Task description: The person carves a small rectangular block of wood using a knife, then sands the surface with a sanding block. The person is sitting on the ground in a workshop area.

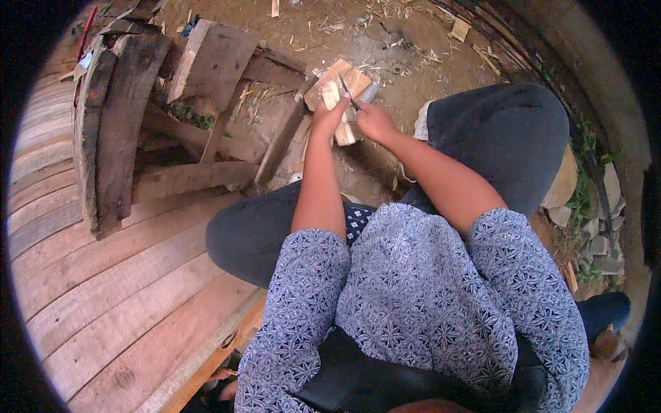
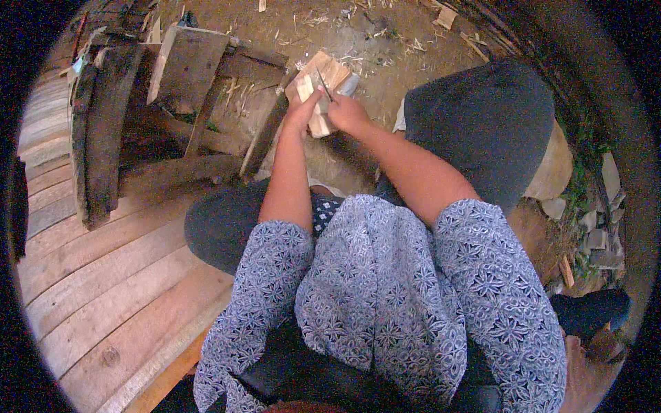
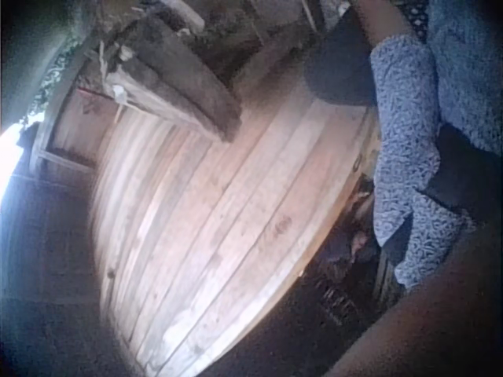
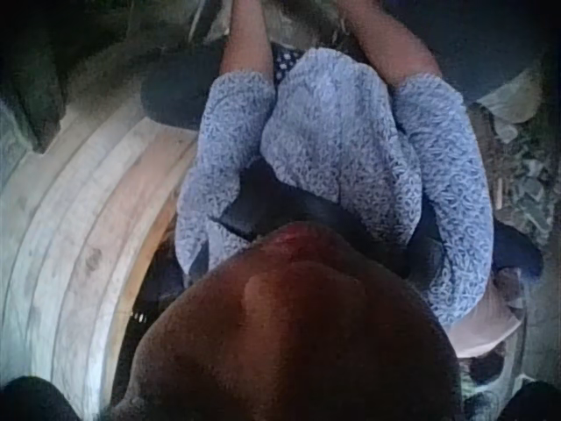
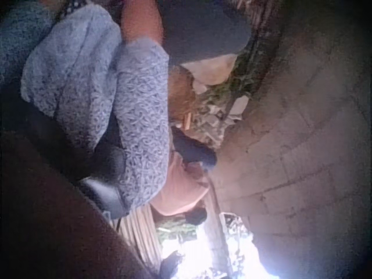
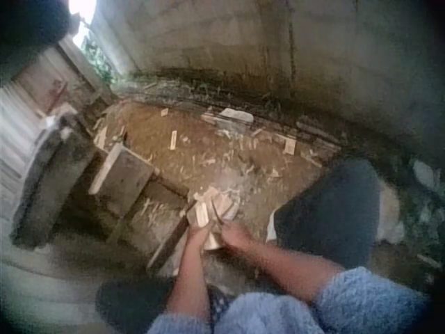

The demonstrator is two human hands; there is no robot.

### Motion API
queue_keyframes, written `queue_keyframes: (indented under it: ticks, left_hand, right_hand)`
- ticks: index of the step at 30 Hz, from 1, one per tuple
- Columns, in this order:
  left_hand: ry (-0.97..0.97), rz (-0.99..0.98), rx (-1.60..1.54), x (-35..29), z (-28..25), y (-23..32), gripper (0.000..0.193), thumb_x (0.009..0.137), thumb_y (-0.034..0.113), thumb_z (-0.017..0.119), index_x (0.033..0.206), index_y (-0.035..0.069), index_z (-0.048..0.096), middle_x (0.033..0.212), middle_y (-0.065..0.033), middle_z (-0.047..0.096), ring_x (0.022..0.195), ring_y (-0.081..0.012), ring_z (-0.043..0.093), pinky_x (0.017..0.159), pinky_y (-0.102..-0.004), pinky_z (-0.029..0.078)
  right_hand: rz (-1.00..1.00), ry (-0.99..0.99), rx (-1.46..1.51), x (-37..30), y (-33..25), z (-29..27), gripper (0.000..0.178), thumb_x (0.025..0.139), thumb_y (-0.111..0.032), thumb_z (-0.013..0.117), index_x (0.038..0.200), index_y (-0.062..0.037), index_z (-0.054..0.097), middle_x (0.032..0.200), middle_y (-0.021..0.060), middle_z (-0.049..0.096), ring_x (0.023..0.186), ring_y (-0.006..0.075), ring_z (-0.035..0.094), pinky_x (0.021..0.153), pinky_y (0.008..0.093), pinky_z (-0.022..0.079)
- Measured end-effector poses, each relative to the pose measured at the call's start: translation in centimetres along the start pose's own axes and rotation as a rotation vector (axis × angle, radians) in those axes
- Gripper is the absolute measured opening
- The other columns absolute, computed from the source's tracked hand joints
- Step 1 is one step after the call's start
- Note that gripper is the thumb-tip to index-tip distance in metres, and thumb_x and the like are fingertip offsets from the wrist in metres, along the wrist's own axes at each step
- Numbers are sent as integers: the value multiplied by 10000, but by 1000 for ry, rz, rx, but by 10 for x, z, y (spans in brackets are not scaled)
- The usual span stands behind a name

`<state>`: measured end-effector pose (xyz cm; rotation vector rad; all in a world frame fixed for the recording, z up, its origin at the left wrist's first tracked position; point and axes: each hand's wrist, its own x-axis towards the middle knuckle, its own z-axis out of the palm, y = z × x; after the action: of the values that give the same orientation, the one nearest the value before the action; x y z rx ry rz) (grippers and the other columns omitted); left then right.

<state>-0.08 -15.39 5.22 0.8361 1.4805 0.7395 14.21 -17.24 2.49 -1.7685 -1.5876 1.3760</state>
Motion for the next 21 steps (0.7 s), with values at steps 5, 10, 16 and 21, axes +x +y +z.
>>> queue_keyframes:
  ticks: [5, 10, 16, 21]
  left_hand:
    - [299, 175, 238, 16, 10, -11, 692, 835, 491, 719, 1308, 15, 550, 1242, -160, 632, 1119, -274, 615, 958, -375, 466]
    - [464, 142, 205, 35, 5, -24, 675, 917, 570, 555, 1261, -8, 602, 1225, -208, 640, 1167, -285, 595, 985, -395, 443]
    - [389, 88, 78, 39, -1, -21, 854, 965, 656, 304, 1360, -81, 477, 1365, -326, 492, 1302, -444, 449, 1091, -465, 328]
    - [427, 145, 72, 28, 4, -15, 840, 963, 648, 331, 1365, -77, 465, 1345, -334, 503, 1289, -453, 457, 1077, -457, 346]
  right_hand:
    - [-42, 22, -31, 3, 6, 4, 490, 890, -273, 452, 1348, -146, 574, 1160, 255, 644, 1050, 431, 630, 948, 465, 482]
    - [32, 54, 39, 5, -14, -15, 391, 905, -313, 494, 1184, -111, 681, 1131, 245, 659, 1044, 397, 643, 919, 449, 493]
    - [-39, 173, 205, -11, -42, -22, 294, 929, -281, 520, 1091, -77, 656, 1008, 222, 683, 952, 412, 650, 856, 469, 495]
    - [160, 143, -3, -10, -27, -12, 265, 946, -255, 528, 1117, -83, 635, 972, 171, 685, 914, 314, 662, 821, 397, 498]
